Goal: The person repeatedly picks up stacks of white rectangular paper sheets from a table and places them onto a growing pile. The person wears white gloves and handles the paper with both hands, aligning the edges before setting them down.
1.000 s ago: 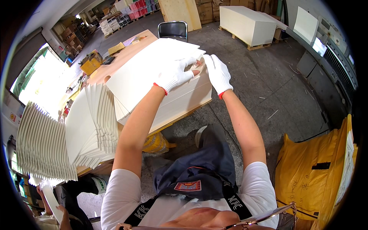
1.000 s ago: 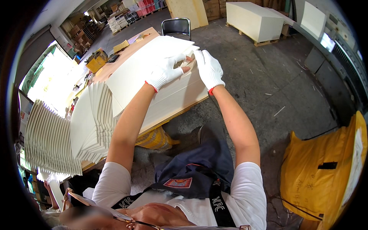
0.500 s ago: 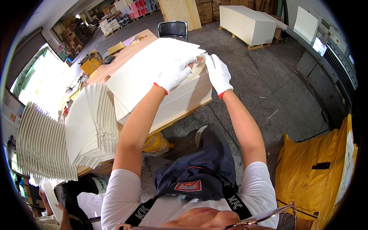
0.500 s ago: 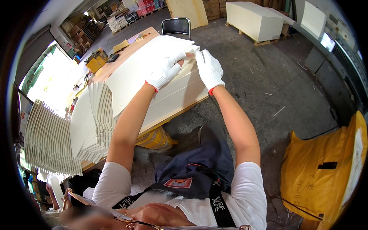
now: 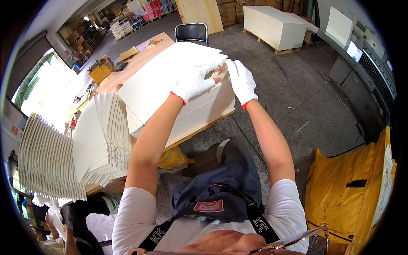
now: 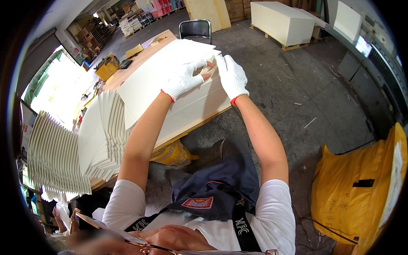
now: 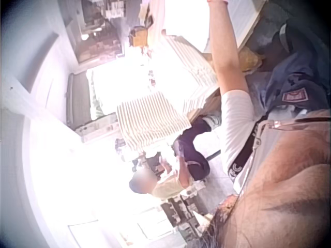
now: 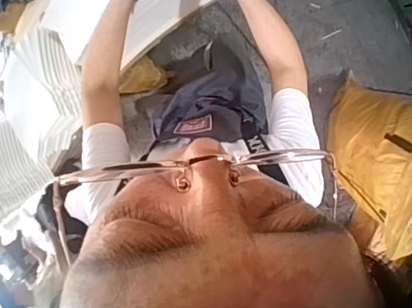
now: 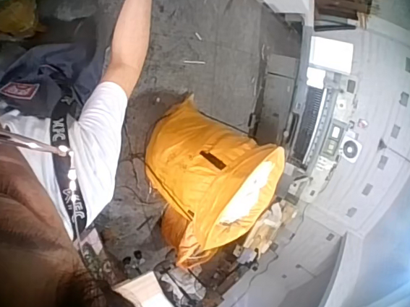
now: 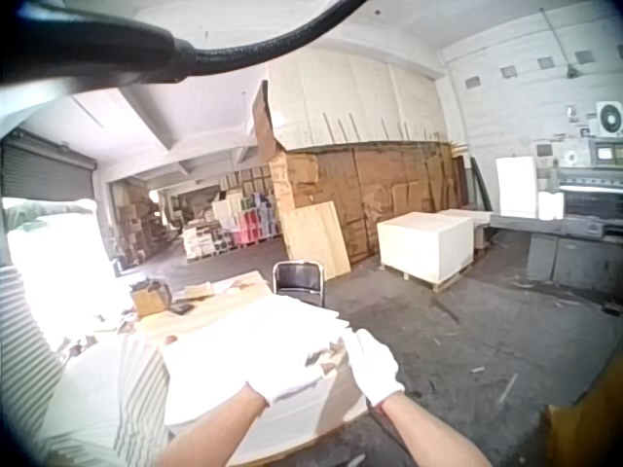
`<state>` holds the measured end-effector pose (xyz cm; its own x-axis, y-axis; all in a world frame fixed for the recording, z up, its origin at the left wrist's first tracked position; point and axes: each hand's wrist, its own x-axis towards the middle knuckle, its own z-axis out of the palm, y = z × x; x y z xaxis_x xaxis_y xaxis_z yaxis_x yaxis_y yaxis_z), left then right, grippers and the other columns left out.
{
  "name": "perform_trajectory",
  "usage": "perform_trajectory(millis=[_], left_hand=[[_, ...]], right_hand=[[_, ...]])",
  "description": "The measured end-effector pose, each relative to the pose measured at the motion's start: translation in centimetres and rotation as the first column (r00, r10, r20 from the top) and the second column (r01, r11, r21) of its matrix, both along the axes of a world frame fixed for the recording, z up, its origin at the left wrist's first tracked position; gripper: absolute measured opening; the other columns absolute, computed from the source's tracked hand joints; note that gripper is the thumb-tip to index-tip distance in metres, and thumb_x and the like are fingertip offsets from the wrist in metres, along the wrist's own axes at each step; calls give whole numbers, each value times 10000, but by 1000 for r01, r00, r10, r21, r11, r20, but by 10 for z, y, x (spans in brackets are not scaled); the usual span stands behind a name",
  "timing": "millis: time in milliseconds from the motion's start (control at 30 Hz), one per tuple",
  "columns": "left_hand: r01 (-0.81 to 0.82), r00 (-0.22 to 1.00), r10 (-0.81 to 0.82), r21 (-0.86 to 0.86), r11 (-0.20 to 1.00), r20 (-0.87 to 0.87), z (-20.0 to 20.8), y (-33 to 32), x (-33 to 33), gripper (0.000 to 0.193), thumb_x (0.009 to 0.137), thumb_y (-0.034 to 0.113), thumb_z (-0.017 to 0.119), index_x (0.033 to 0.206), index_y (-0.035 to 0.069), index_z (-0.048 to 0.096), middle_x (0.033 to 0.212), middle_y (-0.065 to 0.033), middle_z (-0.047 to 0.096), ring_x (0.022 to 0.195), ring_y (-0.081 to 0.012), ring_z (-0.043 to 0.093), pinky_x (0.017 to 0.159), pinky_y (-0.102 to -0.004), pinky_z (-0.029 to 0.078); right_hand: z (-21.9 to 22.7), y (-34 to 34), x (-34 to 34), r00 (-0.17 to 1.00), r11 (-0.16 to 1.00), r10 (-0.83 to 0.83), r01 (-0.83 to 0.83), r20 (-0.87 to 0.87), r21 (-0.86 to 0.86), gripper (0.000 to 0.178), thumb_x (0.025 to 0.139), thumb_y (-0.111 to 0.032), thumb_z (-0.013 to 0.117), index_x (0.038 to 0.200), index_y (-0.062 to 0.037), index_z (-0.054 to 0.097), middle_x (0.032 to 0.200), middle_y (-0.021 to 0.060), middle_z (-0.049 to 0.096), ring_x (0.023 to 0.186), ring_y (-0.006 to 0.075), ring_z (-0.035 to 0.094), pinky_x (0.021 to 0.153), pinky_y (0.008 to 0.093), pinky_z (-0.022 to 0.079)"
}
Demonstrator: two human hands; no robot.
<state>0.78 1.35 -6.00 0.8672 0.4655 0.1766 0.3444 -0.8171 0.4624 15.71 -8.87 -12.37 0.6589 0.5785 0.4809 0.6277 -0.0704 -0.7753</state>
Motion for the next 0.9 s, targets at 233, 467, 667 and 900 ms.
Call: perform_trajectory(millis=[233, 467, 667, 900], left_hand=[[52, 998, -55, 100, 994, 29, 7, -7, -6, 347, 965, 200, 504, 1272, 230, 663, 1028, -166, 716, 881, -332, 685, 820, -421, 530], [90, 994, -97, 119, 989, 54, -3, 3, -1, 280, 1000, 208, 507, 1216, 208, 684, 985, -142, 715, 848, -274, 686, 800, -374, 532], [72, 995, -83, 178, 981, 55, -5, 7, -2, 276, 994, 230, 522, 1204, 214, 699, 1011, -135, 720, 859, -268, 692, 810, -365, 535], [19, 1000, -18, 39, 999, -20, 5, -4, -2, 308, 931, 272, 653, 1232, 219, 692, 1002, -113, 734, 838, -213, 695, 808, -352, 539]], right_hand=[[27, -29, 12, 953, 898, 61, 78, 297, -433, 567, 1016, -612, 372, 973, -107, 625, 903, 193, 707, 864, 381, 691, 738, 494, 510], [25, -26, 25, 707, 913, 191, 127, 681, -388, 502, 1013, -551, 424, 983, -104, 652, 924, 161, 696, 874, 355, 688, 761, 480, 533], [20, -13, 12, 976, 956, 166, -193, -139, -219, 489, 1008, -549, 431, 975, -96, 611, 897, 147, 679, 899, 344, 669, 801, 463, 476], [-1, -3, 17, 966, 981, 145, -168, -215, -91, 509, 996, -561, 456, 920, -78, 595, 801, 117, 653, 801, 318, 640, 752, 438, 464]])
